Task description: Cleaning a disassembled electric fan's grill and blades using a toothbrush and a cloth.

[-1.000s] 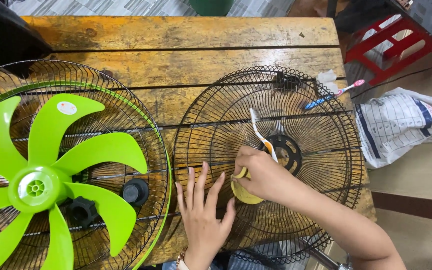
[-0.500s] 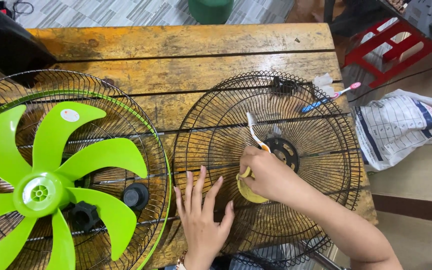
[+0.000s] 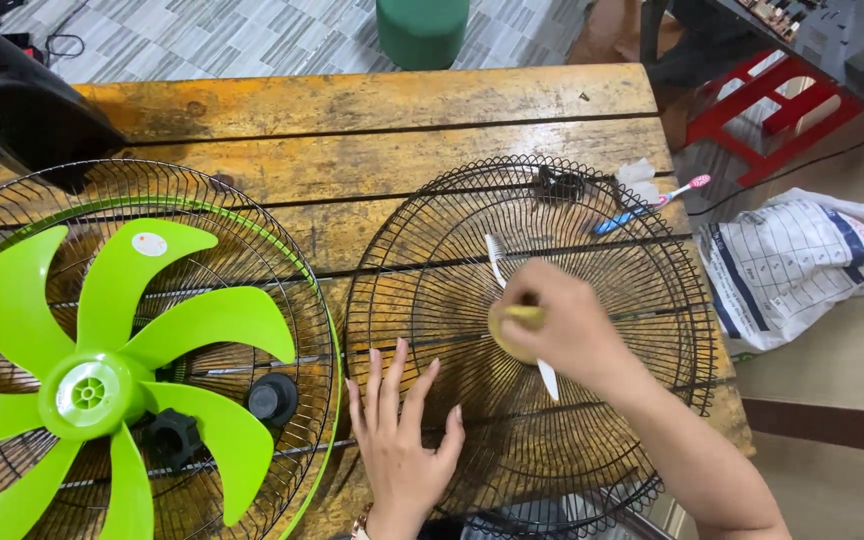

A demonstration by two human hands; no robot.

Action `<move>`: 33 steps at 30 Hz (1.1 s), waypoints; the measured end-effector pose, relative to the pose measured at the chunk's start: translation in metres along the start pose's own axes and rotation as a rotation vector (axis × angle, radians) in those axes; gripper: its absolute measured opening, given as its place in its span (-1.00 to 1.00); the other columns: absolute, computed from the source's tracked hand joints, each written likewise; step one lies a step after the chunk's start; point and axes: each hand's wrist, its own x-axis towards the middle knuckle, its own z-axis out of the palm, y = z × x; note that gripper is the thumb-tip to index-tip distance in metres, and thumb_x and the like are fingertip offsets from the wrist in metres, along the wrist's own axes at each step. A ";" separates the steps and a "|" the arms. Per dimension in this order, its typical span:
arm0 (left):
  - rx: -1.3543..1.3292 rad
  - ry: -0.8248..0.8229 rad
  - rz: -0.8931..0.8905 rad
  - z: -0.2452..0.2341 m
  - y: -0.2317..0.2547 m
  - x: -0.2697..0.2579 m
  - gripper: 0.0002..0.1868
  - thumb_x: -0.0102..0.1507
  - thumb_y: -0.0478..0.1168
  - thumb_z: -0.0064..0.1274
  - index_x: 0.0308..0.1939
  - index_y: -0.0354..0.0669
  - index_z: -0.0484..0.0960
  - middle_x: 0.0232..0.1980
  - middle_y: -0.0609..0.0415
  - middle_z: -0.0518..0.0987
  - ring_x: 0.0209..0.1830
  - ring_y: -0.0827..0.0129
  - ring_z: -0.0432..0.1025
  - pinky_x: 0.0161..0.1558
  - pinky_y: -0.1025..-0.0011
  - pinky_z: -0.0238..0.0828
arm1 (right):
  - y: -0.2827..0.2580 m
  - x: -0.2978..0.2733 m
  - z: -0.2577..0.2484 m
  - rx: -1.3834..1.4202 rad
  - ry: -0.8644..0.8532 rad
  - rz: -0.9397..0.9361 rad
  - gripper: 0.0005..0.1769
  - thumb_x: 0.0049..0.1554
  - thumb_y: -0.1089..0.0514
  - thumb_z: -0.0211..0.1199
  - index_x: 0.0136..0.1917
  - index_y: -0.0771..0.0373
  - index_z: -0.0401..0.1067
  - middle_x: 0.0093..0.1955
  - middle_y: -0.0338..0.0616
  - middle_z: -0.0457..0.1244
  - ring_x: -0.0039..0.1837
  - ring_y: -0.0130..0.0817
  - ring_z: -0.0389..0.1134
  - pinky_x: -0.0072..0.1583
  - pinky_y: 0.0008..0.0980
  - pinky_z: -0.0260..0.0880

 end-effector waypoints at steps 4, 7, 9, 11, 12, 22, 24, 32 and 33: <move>-0.014 0.006 0.000 -0.004 0.004 0.003 -0.44 0.14 -0.01 0.12 0.24 0.08 0.56 0.59 0.05 0.24 0.67 0.04 -0.08 0.58 -0.18 -0.44 | 0.004 0.002 -0.005 0.164 0.381 -0.299 -0.85 0.07 0.35 0.27 -0.13 0.35 0.32 -0.05 0.06 0.41 -0.27 -0.34 0.46 -0.37 -0.64 0.47; 0.009 -0.003 -0.007 -0.001 0.002 0.001 -0.41 0.17 0.05 0.06 0.28 0.08 0.53 0.61 0.08 0.21 0.68 0.07 -0.08 0.58 -0.17 -0.44 | 0.002 0.008 0.016 0.110 0.415 -0.664 -0.80 -0.02 0.38 0.44 -0.21 0.29 0.41 -0.13 -0.07 0.39 -0.16 -0.39 0.40 -0.15 -0.63 0.51; 0.021 -0.005 -0.007 -0.001 0.002 0.001 -0.34 0.18 0.08 0.07 0.34 0.00 0.43 0.61 0.07 0.22 0.68 0.09 -0.07 0.60 -0.14 -0.44 | -0.005 0.004 0.031 0.006 0.373 -0.746 -0.88 0.06 0.30 0.38 -0.22 0.25 0.43 -0.13 -0.11 0.39 -0.16 -0.40 0.39 -0.17 -0.61 0.44; 0.033 -0.007 -0.005 -0.002 0.002 0.001 -0.26 0.20 0.11 0.08 0.40 -0.08 0.34 0.61 0.06 0.23 0.68 0.10 -0.07 0.61 -0.12 -0.44 | -0.013 -0.001 0.038 -0.099 0.332 -0.827 -0.88 0.13 0.21 0.33 -0.23 0.22 0.46 -0.13 -0.16 0.39 -0.15 -0.41 0.38 -0.19 -0.58 0.37; 0.018 -0.004 -0.010 -0.003 0.003 0.002 -0.25 0.17 0.07 0.12 0.40 -0.08 0.35 0.60 0.05 0.25 0.68 0.09 -0.05 0.61 -0.13 -0.43 | -0.018 -0.003 0.037 -0.105 0.198 -0.808 -0.92 0.11 0.18 0.34 -0.17 0.21 0.50 -0.10 -0.19 0.35 -0.09 -0.38 0.35 -0.09 -0.52 0.36; -0.017 -0.008 -0.030 -0.005 0.005 0.003 -0.24 0.13 0.01 0.18 0.39 -0.08 0.38 0.58 0.06 0.28 0.67 0.05 -0.02 0.60 -0.17 -0.39 | -0.023 -0.004 0.029 -0.085 0.007 -0.762 -0.87 0.00 0.16 0.39 -0.15 0.19 0.52 -0.12 -0.24 0.27 -0.06 -0.31 0.27 0.03 -0.36 0.27; -0.013 -0.007 -0.027 -0.004 0.004 0.002 -0.24 0.13 0.02 0.18 0.39 -0.07 0.38 0.58 0.06 0.27 0.67 0.06 -0.02 0.60 -0.17 -0.39 | -0.017 -0.004 0.033 -0.096 0.002 -0.751 -0.90 0.06 0.13 0.35 -0.17 0.19 0.55 -0.13 -0.27 0.27 -0.08 -0.33 0.26 0.02 -0.36 0.25; -0.011 -0.006 -0.023 -0.003 0.003 0.002 -0.23 0.13 0.01 0.18 0.40 -0.07 0.37 0.58 0.06 0.27 0.67 0.06 -0.02 0.61 -0.16 -0.41 | -0.024 -0.004 0.037 -0.153 0.072 -0.738 -0.92 0.01 0.20 0.36 -0.19 0.20 0.52 -0.13 -0.27 0.29 -0.07 -0.34 0.27 0.01 -0.38 0.21; -0.009 -0.006 -0.024 -0.004 0.003 0.002 -0.23 0.12 0.01 0.20 0.39 -0.07 0.37 0.58 0.06 0.28 0.67 0.06 -0.02 0.61 -0.16 -0.39 | -0.024 -0.005 0.039 -0.191 0.071 -0.751 -0.92 0.02 0.19 0.35 -0.18 0.22 0.54 -0.14 -0.25 0.30 -0.08 -0.34 0.25 0.02 -0.37 0.18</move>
